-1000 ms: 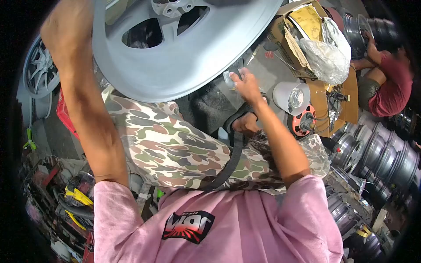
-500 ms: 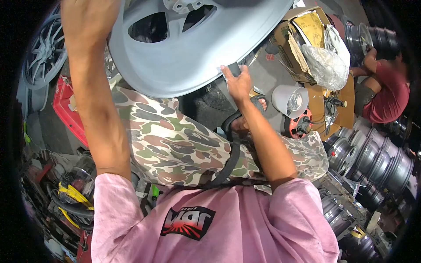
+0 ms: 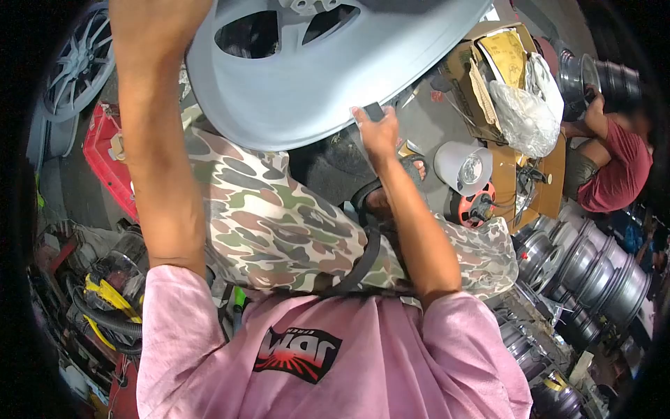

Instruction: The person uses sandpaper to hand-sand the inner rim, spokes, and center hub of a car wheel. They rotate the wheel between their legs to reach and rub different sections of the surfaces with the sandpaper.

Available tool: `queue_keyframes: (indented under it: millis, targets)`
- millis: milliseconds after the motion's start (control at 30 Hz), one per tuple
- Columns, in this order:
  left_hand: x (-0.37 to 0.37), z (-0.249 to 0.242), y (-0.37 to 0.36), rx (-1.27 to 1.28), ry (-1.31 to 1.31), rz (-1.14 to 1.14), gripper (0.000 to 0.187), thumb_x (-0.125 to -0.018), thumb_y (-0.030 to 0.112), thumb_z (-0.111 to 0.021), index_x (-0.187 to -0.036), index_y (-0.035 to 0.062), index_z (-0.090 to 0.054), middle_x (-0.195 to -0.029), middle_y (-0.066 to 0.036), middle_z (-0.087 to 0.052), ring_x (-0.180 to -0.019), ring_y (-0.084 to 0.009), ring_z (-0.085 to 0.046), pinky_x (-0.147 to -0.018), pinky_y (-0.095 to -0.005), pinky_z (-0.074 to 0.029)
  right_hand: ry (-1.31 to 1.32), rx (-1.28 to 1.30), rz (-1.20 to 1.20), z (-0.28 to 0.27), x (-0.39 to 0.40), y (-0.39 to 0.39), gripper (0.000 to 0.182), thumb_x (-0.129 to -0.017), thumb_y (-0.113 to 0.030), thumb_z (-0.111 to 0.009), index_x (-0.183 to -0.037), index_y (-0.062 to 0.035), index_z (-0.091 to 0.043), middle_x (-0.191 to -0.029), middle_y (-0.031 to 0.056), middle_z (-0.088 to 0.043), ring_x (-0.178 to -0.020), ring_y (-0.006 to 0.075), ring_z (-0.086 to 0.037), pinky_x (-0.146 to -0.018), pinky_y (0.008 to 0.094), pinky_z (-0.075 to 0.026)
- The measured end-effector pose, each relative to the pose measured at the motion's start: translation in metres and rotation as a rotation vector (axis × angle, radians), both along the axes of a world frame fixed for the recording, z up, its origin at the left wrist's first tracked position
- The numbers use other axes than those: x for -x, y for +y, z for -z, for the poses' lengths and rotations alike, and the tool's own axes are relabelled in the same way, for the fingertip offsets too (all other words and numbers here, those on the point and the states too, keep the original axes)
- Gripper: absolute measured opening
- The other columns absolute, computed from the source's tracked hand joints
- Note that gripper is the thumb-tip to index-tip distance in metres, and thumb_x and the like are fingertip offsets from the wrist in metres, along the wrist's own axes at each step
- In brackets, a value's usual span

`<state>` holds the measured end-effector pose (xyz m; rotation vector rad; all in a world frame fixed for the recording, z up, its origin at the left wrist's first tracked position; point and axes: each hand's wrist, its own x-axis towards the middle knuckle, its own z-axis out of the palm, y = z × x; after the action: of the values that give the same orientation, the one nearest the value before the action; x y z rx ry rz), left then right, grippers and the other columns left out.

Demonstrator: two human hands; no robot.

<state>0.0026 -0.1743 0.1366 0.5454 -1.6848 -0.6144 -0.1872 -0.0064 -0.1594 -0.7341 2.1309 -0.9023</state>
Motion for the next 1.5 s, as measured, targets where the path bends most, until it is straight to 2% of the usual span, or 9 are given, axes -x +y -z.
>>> queue_keyframes:
  millis: [167, 233, 400, 533, 1100, 1167, 1300, 1400, 1500]
  targets:
    - [0.007, -0.004, 0.01, -0.136, -0.002, -0.12, 0.042, -0.107, 0.034, -0.056, -0.11, -0.003, -0.075, -0.069, 0.004, -0.056, -0.065, -0.0051, -0.047, -0.058, -0.0251, -0.04, -0.027, -0.115, -0.097, 0.003, 0.008, -0.017, 0.07, -0.082, -0.03, -0.086, -0.127, 0.0137, -0.056, -0.122, 0.0283, -0.068, -0.115, 0.0355, -0.066, -0.103, 0.0425, -0.048]
    - [0.004, -0.003, 0.009, -0.12, -0.003, -0.124, 0.039, -0.106, 0.033, -0.057, -0.109, -0.0027, -0.075, -0.07, 0.003, -0.057, -0.066, -0.006, -0.049, -0.059, -0.0255, -0.04, 0.121, 0.004, -0.067, 0.014, 0.003, -0.004, 0.067, -0.081, -0.025, -0.089, -0.124, 0.0147, -0.056, -0.11, 0.0195, -0.072, -0.1, 0.0222, -0.066, -0.091, 0.0355, -0.052]
    - [0.003, -0.003, 0.008, -0.136, -0.015, -0.136, 0.034, -0.103, 0.028, -0.06, -0.106, -0.0019, -0.074, -0.074, 0.001, -0.059, -0.069, -0.0082, -0.052, -0.061, -0.0264, -0.043, 0.049, -0.199, -0.186, -0.006, 0.023, -0.034, 0.065, -0.081, -0.031, -0.087, -0.124, 0.0099, -0.061, -0.118, 0.0243, -0.071, -0.112, 0.0307, -0.068, -0.098, 0.0401, -0.051]
    - [-0.002, -0.003, 0.008, -0.114, -0.018, -0.142, 0.029, -0.101, 0.025, -0.063, -0.105, -0.0013, -0.074, -0.076, 0.0, -0.062, -0.071, -0.01, -0.054, -0.063, -0.0271, -0.044, -0.12, 0.027, -0.152, -0.001, 0.018, -0.01, 0.062, -0.079, -0.031, -0.088, -0.119, 0.0083, -0.063, -0.11, 0.0251, -0.073, -0.107, 0.0334, -0.07, -0.095, 0.0396, -0.053]
    - [0.002, -0.002, 0.01, -0.09, -0.077, -0.204, 0.012, -0.091, 0.011, -0.074, -0.097, 0.0013, -0.074, -0.088, -0.006, -0.071, -0.079, -0.0176, -0.066, -0.07, -0.03, -0.052, 0.067, -0.074, -0.317, -0.012, 0.032, 0.004, 0.059, -0.082, -0.031, -0.087, -0.12, 0.0082, -0.063, -0.11, 0.0208, -0.074, -0.102, 0.0268, -0.07, -0.092, 0.0381, -0.053]
    - [0.003, -0.003, 0.01, -0.023, -0.097, -0.265, 0.01, -0.09, 0.01, -0.075, -0.096, 0.0016, -0.074, -0.09, -0.007, -0.072, -0.08, -0.0185, -0.067, -0.07, -0.0304, -0.053, 0.186, -0.164, -0.412, -0.022, 0.044, 0.016, 0.059, -0.083, -0.031, -0.086, -0.12, 0.0081, -0.063, -0.11, 0.0208, -0.074, -0.101, 0.0265, -0.07, -0.091, 0.0373, -0.054]
    - [-0.001, 0.001, 0.033, 0.378, -0.198, -0.501, 0.009, -0.087, 0.006, -0.078, -0.094, 0.0022, -0.074, -0.093, -0.008, -0.074, -0.082, -0.0203, -0.069, -0.072, -0.0311, -0.054, -0.124, -0.191, -0.142, 0.047, 0.088, 0.049, 0.06, -0.085, -0.037, -0.084, -0.123, 0.0053, -0.064, -0.108, 0.0225, -0.074, -0.102, 0.0298, -0.071, -0.091, 0.0409, -0.054]
    - [0.032, 0.016, 0.051, 0.371, -0.417, -0.22, 0.009, -0.086, 0.004, -0.079, -0.093, 0.0027, -0.074, -0.095, -0.009, -0.076, -0.084, -0.0217, -0.071, -0.073, -0.0316, -0.056, 0.237, -0.356, -0.499, 0.071, 0.104, 0.049, 0.055, -0.093, -0.049, -0.072, -0.117, 0.0001, -0.069, -0.109, 0.0274, -0.072, -0.102, 0.0445, -0.069, -0.089, 0.0482, -0.054]
    - [0.068, 0.061, 0.071, -0.018, -0.985, 0.13, 0.014, -0.092, 0.015, -0.072, -0.089, 0.0016, -0.073, -0.093, -0.016, -0.07, -0.084, -0.0334, -0.071, -0.072, -0.0438, -0.057, 0.2, -0.466, -0.548, 0.1, 0.134, 0.024, 0.051, -0.098, -0.046, -0.065, -0.113, 0.0018, -0.07, -0.111, 0.0283, -0.071, -0.107, 0.0442, -0.068, -0.091, 0.0512, -0.053]
